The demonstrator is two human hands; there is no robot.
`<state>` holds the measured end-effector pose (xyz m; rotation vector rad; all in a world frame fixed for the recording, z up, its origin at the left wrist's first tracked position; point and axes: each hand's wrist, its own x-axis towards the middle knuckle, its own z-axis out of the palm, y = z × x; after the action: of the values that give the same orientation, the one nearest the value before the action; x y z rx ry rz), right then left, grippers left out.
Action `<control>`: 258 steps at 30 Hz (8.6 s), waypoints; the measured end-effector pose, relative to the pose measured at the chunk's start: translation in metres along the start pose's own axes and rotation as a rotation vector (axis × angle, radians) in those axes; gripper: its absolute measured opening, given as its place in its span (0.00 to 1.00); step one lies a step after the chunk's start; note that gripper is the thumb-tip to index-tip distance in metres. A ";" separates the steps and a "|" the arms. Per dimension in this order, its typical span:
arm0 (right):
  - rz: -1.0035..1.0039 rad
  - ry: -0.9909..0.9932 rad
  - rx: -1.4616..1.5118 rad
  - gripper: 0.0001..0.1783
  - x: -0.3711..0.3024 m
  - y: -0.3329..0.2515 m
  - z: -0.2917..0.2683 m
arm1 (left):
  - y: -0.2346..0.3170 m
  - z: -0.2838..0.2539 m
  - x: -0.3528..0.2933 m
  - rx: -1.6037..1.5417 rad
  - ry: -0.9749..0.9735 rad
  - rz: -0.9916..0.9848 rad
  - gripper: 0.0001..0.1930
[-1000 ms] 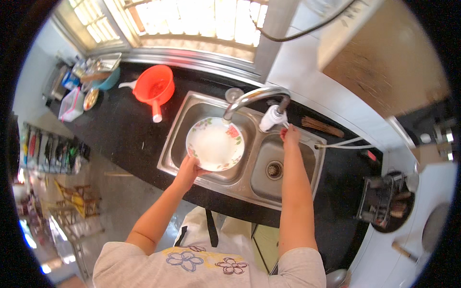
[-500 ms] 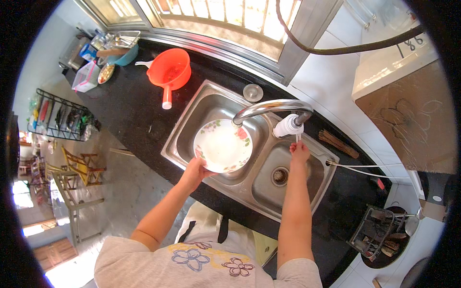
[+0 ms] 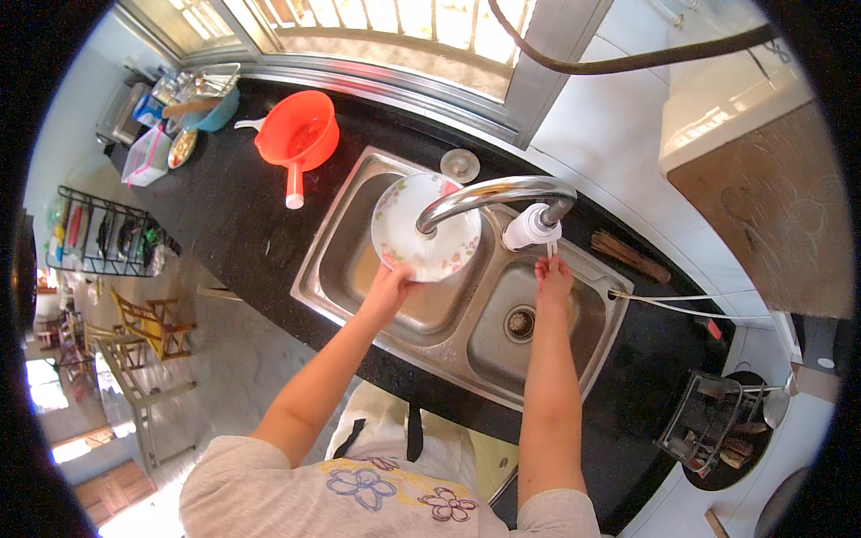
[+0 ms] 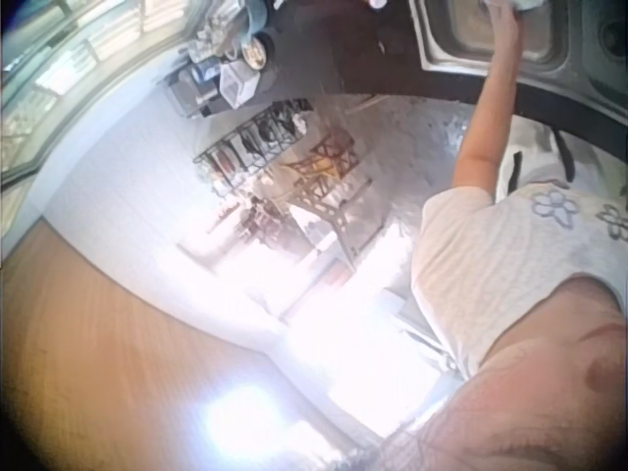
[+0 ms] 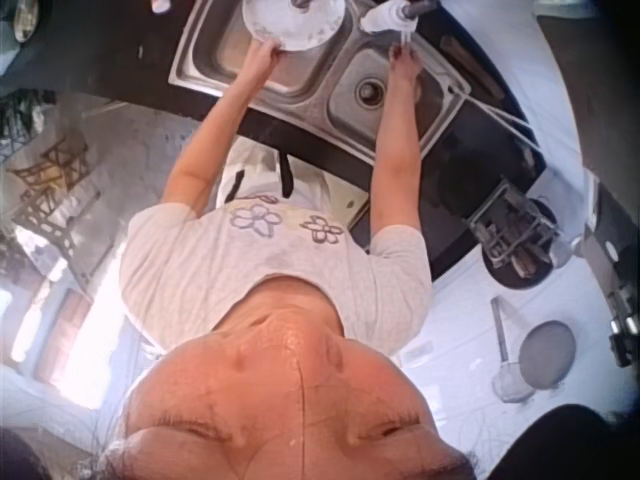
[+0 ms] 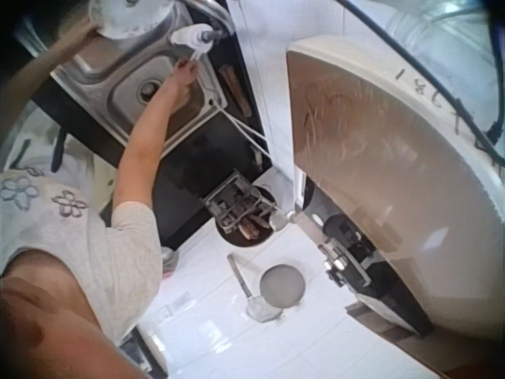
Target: The person washes shredded vegetables in a colander under running water, then transfers them to a bowl. They stir-fry meat and vegetables in a wok using a spatula, add water from a plate, and stir a pot of soup. The person cleans the countertop with a cloth and handles various containers and ingredients.
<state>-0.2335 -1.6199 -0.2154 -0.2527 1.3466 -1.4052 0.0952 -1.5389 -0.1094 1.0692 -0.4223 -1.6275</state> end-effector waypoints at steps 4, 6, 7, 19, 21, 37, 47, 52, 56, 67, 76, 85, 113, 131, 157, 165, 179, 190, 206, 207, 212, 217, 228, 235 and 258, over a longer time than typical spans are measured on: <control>0.048 0.068 0.036 0.11 -0.011 -0.006 0.002 | 0.016 0.003 0.012 0.270 0.022 -0.018 0.26; 0.030 0.086 0.046 0.13 -0.020 -0.013 0.014 | 0.005 -0.025 0.025 0.496 0.006 -0.059 0.23; 0.035 0.078 0.047 0.13 -0.022 -0.016 0.017 | 0.002 -0.037 0.031 0.611 -0.006 -0.078 0.22; 0.049 0.072 -0.097 0.13 -0.076 -0.080 0.057 | 0.044 -0.015 -0.021 1.789 0.167 0.120 0.14; -0.050 0.007 -0.544 0.15 -0.084 -0.090 0.057 | 0.047 -0.055 -0.008 1.812 -0.036 0.191 0.15; -1.442 0.592 -1.114 0.05 -0.345 -0.405 -0.195 | -0.023 0.330 -0.135 0.587 -0.925 -0.460 0.26; -1.822 0.697 -1.161 0.05 -0.340 -0.692 -0.264 | -0.087 0.660 -0.259 0.193 -1.297 -0.314 0.23; -1.830 0.520 -1.360 0.10 -0.305 -0.731 -0.236 | -0.120 0.752 -0.268 -0.006 -1.226 -0.325 0.21; -1.692 0.367 -1.521 0.12 -0.286 -0.728 -0.236 | -0.137 0.787 -0.256 -0.073 -1.028 -0.233 0.16; -1.710 0.585 -1.346 0.05 -0.244 -0.737 -0.220 | -0.160 0.801 -0.217 -0.123 -0.878 -0.171 0.26; -1.581 0.576 -1.182 0.05 -0.241 -0.740 -0.220 | -0.165 0.796 -0.221 -0.133 -1.006 -0.137 0.14; -1.517 0.559 -1.168 0.08 -0.248 -0.735 -0.217 | -0.165 0.798 -0.216 -0.130 -0.993 -0.149 0.14; -1.626 0.673 -1.129 0.06 -0.222 -0.740 -0.213 | -0.163 0.796 -0.212 0.017 -0.989 -0.137 0.16; -1.700 0.596 -1.077 0.09 -0.239 -0.720 -0.221 | -0.154 0.790 -0.221 -0.014 -1.023 -0.120 0.13; -0.899 0.501 0.298 0.36 -0.576 -0.226 -0.254 | -0.098 0.420 -0.365 0.269 -1.560 -0.854 0.24; -0.843 0.950 0.463 0.30 -0.757 -0.054 -0.153 | -0.076 0.238 -0.444 0.554 -1.699 -1.196 0.29; -0.778 1.339 0.632 0.29 -1.061 0.202 -0.083 | -0.108 -0.027 -0.698 0.777 -1.968 -1.478 0.27; -0.825 1.646 0.687 0.29 -1.278 0.309 -0.181 | -0.192 -0.130 -0.961 0.780 -2.070 -1.670 0.27; -0.880 1.730 0.676 0.28 -1.551 0.361 -0.467 | -0.387 -0.140 -1.325 0.768 -2.230 -1.677 0.30; -0.866 1.700 0.652 0.28 -1.566 0.364 -0.486 | -0.394 -0.140 -1.342 0.773 -2.208 -1.640 0.29; -0.743 1.505 0.428 0.22 -1.656 0.400 -0.586 | -0.446 -0.154 -1.409 0.791 -2.104 -1.546 0.29; -0.109 1.706 -1.079 0.26 -1.732 0.470 -0.666 | -0.474 -0.174 -1.457 0.718 -1.926 -1.472 0.28; -0.608 1.421 -0.797 0.10 -1.785 0.453 -0.727 | -0.503 -0.186 -1.504 0.711 -1.718 -1.384 0.26; -0.971 1.852 -0.081 0.06 -1.827 0.443 -0.739 | -0.516 -0.175 -1.522 0.775 -1.733 -1.343 0.28; -0.680 2.001 -0.772 0.09 -1.848 0.457 -0.723 | -0.521 -0.141 -1.541 0.971 -1.730 -1.163 0.24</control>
<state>0.1253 0.3563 0.1202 0.4557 3.7149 -1.3927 -0.0896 0.0711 0.0877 0.0207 -2.1497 -3.3057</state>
